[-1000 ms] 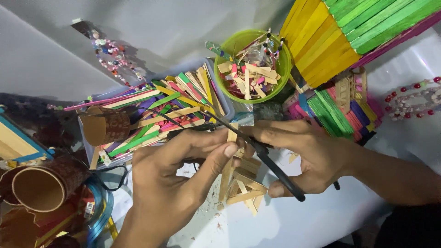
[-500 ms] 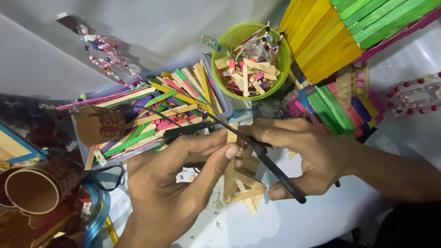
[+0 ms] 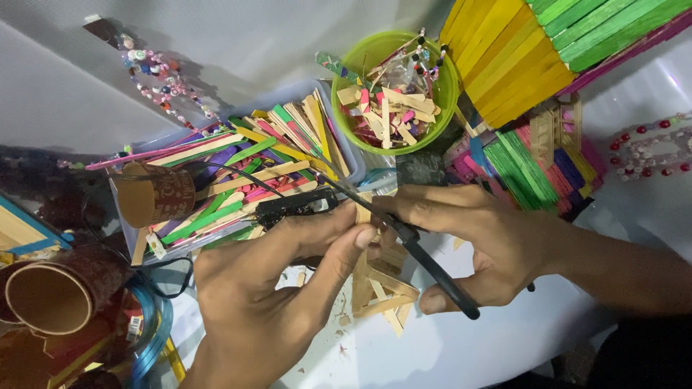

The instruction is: Cutting wooden popsicle sticks with scissors and assembling them into a miniature structure using a hot glue gun.

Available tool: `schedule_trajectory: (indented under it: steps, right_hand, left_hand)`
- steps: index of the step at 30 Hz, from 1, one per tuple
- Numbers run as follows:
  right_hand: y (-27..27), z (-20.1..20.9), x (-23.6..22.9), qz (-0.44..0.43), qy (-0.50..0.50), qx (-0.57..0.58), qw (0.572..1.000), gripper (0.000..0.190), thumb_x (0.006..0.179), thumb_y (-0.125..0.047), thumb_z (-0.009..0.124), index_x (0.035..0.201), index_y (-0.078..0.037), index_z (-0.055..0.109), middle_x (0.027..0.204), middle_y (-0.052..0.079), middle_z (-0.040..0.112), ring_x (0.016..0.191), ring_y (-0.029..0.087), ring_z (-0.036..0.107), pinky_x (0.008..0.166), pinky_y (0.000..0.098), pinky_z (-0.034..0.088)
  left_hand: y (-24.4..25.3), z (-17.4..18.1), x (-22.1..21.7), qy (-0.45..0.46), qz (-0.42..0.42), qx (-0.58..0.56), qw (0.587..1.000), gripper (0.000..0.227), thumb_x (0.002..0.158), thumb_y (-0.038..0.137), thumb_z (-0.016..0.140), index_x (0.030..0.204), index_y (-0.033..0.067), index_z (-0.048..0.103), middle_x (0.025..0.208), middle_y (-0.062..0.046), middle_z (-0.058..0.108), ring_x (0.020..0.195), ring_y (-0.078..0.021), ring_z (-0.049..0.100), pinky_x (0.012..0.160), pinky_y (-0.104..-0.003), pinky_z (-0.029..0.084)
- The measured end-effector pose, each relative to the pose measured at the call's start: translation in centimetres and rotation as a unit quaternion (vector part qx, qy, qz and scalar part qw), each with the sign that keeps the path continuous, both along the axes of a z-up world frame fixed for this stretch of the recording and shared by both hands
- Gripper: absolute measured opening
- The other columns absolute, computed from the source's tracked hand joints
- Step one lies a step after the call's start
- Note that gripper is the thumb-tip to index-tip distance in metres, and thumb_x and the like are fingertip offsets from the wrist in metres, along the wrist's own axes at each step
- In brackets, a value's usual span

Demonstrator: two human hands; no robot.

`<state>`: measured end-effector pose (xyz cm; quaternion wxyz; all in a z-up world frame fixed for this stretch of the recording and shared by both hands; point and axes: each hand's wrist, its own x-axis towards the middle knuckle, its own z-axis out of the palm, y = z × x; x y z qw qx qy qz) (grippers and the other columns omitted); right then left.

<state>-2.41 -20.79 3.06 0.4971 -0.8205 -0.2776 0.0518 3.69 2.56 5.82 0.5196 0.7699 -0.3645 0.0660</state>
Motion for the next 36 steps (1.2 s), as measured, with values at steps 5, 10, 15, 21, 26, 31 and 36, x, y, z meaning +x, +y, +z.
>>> schedule_trajectory:
  steps: [5,10,15,21,26,31,36]
  right_hand:
    - [0.0,-0.2,-0.1,-0.001,-0.011,-0.008,1.0,0.089,0.09,-0.049,0.065,0.151,0.009,0.037,0.158,0.027,0.047,0.15,0.038,0.049,0.12,0.044,0.041]
    - [0.0,-0.4,-0.1,0.005,-0.013,-0.002,1.0,0.086,0.093,-0.049,0.064,0.152,0.008,0.036,0.156,0.026,0.049,0.147,0.038,0.053,0.118,0.0459,0.047]
    - [0.3,-0.4,0.0,0.007,-0.014,0.021,1.0,0.084,0.093,-0.045,0.064,0.15,0.011,0.036,0.154,0.027,0.05,0.145,0.038,0.055,0.119,0.0447,0.047]
    - [0.1,-0.9,0.0,0.012,-0.027,0.017,0.999,0.088,0.093,-0.046,0.066,0.151,0.012,0.033,0.155,0.028,0.049,0.146,0.038,0.055,0.118,0.0437,0.048]
    - [0.1,-1.0,-0.1,0.016,-0.022,0.02,0.999,0.088,0.093,-0.043,0.067,0.151,0.012,0.033,0.156,0.029,0.047,0.147,0.039,0.054,0.119,0.0446,0.047]
    - [-0.1,-1.3,-0.2,0.017,-0.017,0.012,1.0,0.088,0.094,-0.043,0.068,0.154,0.009,0.03,0.161,0.027,0.044,0.15,0.038,0.052,0.118,0.0439,0.049]
    - [-0.3,-1.4,-0.2,0.014,-0.026,-0.01,1.0,0.089,0.092,-0.044,0.069,0.153,0.009,0.033,0.157,0.027,0.048,0.145,0.037,0.056,0.112,0.041,0.051]
  left_hand:
    - [0.0,0.2,0.1,-0.019,-0.006,0.003,1.0,0.014,0.083,0.004,0.083,0.094,-0.0018,0.075,0.097,-0.011,0.08,0.075,-0.011,0.082,0.068,-0.02,0.067]
    - [0.1,0.2,0.2,-0.019,-0.004,0.012,1.0,0.014,0.084,0.006,0.083,0.094,-0.0001,0.075,0.096,-0.01,0.081,0.071,-0.0091,0.081,0.066,-0.019,0.066]
    - [0.1,0.0,0.3,-0.024,-0.012,0.007,1.0,0.014,0.084,0.005,0.083,0.093,-0.0013,0.074,0.096,-0.012,0.08,0.072,-0.0103,0.081,0.069,-0.02,0.066]
    - [0.3,0.0,0.4,-0.038,-0.01,0.016,0.999,0.017,0.084,0.006,0.085,0.098,-0.0001,0.076,0.095,-0.008,0.081,0.071,-0.0079,0.08,0.069,-0.02,0.064]
    - [0.4,0.0,0.4,-0.055,-0.011,0.031,0.998,0.014,0.086,0.007,0.084,0.098,0.0021,0.078,0.094,-0.005,0.081,0.067,-0.0063,0.078,0.064,-0.019,0.062]
    - [0.5,0.1,0.4,-0.046,-0.014,0.032,0.998,0.014,0.087,0.007,0.083,0.099,0.0022,0.077,0.094,-0.006,0.081,0.068,-0.007,0.079,0.065,-0.02,0.063]
    - [0.6,0.2,0.4,-0.044,-0.018,0.028,0.998,0.012,0.086,0.005,0.083,0.097,0.0011,0.077,0.097,-0.009,0.081,0.073,-0.0093,0.081,0.067,-0.021,0.064]
